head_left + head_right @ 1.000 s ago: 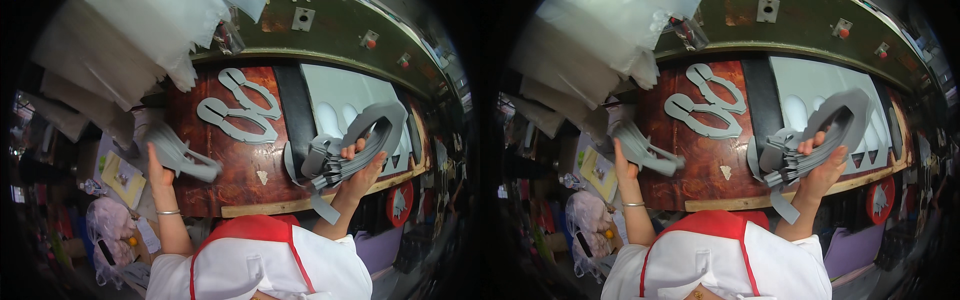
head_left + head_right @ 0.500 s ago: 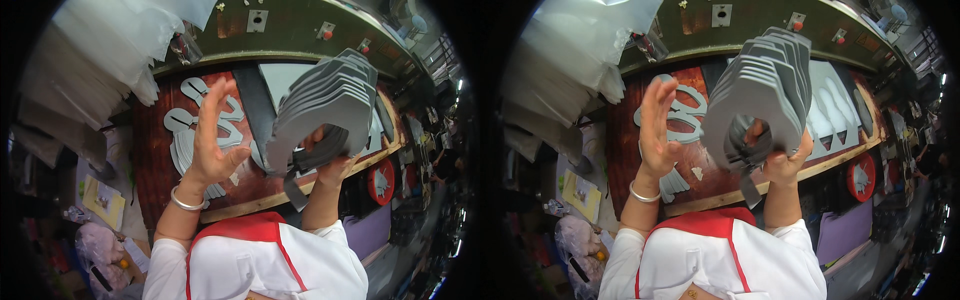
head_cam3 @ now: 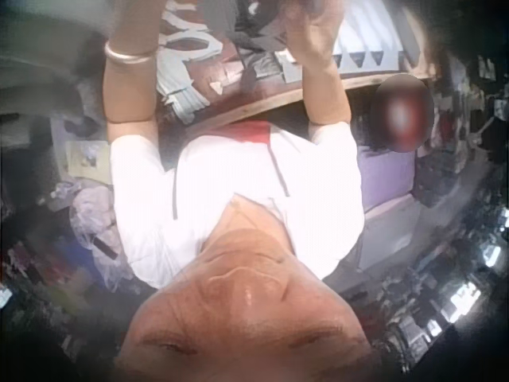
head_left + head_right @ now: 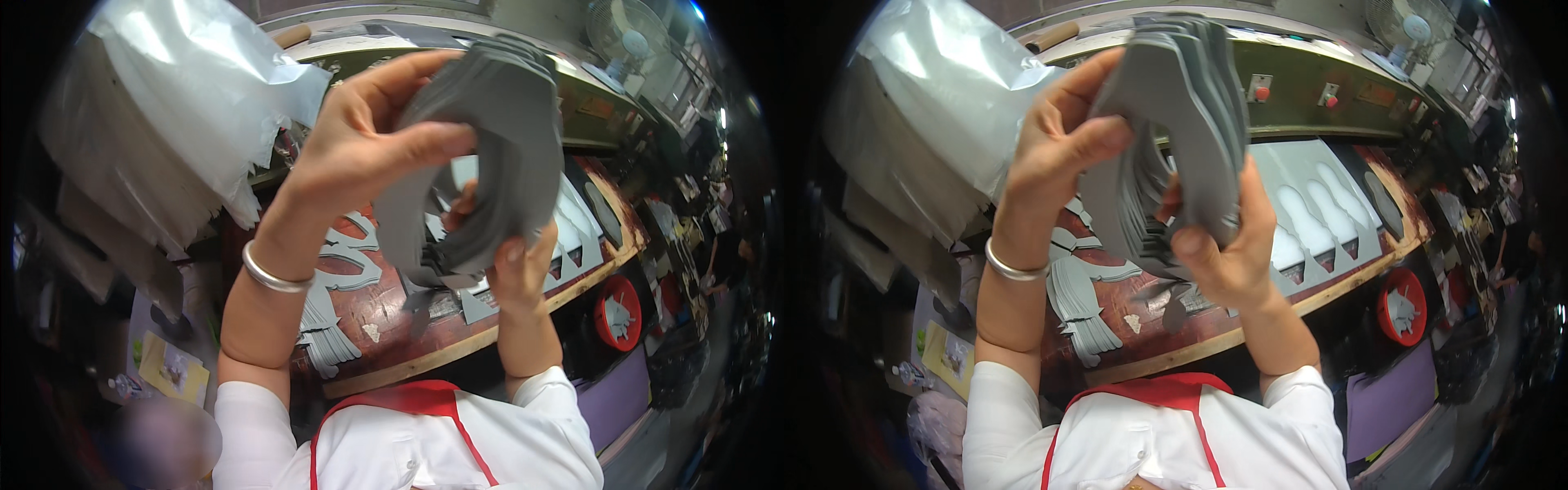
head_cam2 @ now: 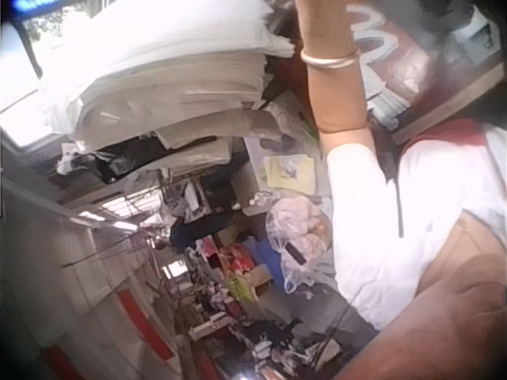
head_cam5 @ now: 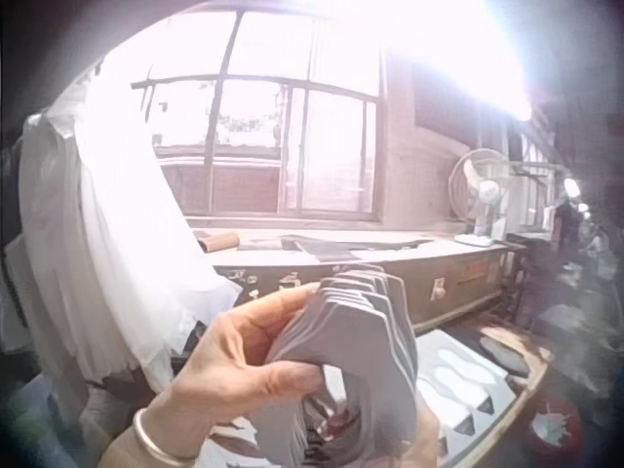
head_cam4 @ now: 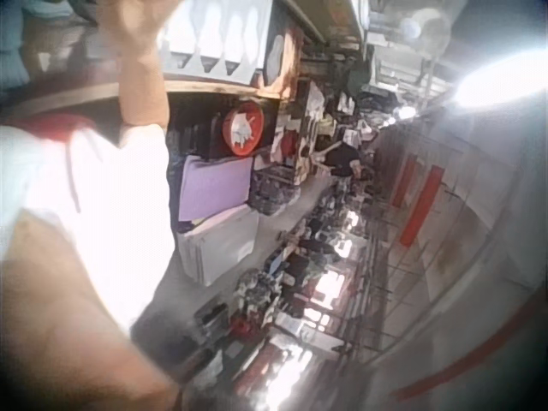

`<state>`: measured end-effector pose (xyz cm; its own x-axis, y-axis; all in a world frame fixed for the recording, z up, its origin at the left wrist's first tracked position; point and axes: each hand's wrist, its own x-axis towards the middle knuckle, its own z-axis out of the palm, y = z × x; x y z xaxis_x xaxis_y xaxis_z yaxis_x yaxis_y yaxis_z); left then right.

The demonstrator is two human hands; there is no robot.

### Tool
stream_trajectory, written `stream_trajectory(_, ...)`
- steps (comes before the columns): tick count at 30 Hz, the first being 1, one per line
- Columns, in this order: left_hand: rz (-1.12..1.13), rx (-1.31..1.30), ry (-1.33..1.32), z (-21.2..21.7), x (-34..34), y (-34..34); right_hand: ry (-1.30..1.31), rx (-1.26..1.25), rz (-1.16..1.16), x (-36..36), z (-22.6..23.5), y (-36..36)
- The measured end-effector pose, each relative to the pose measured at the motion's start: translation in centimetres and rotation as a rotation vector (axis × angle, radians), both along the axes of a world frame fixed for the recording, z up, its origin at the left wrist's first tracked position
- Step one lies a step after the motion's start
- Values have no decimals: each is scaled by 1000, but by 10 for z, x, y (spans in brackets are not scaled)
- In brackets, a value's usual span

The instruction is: The person places a gray sheet onto a die-cutting machine, aligns it, and presses a button to cut out shoe insole shapes. They remove the cut pieces, stack them, and repeat the process with additional sheets. The cut insoles are collected and stacked on the work surface.

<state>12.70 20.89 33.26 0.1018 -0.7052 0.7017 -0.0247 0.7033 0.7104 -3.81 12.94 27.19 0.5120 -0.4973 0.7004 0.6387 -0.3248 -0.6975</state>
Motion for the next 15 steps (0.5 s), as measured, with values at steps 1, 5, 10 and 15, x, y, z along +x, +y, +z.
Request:
stream_trajectory(1, -27, -35, -22, 4, 4, -2, 33, 40, 242, -6, 8, -9)
stream_trajectory(5, -167, -8, -78, 3, 3, -21, 94, 170, 805, -2, 20, -37)
stream_trajectory(10, 284, 59, -290, -26, 11, -54, 224, 95, 733, -6, 12, -55)
stream_trajectory(15, 535, 2, 150, -125, 18, -2, 59, 255, 755, -24, 1, -53)
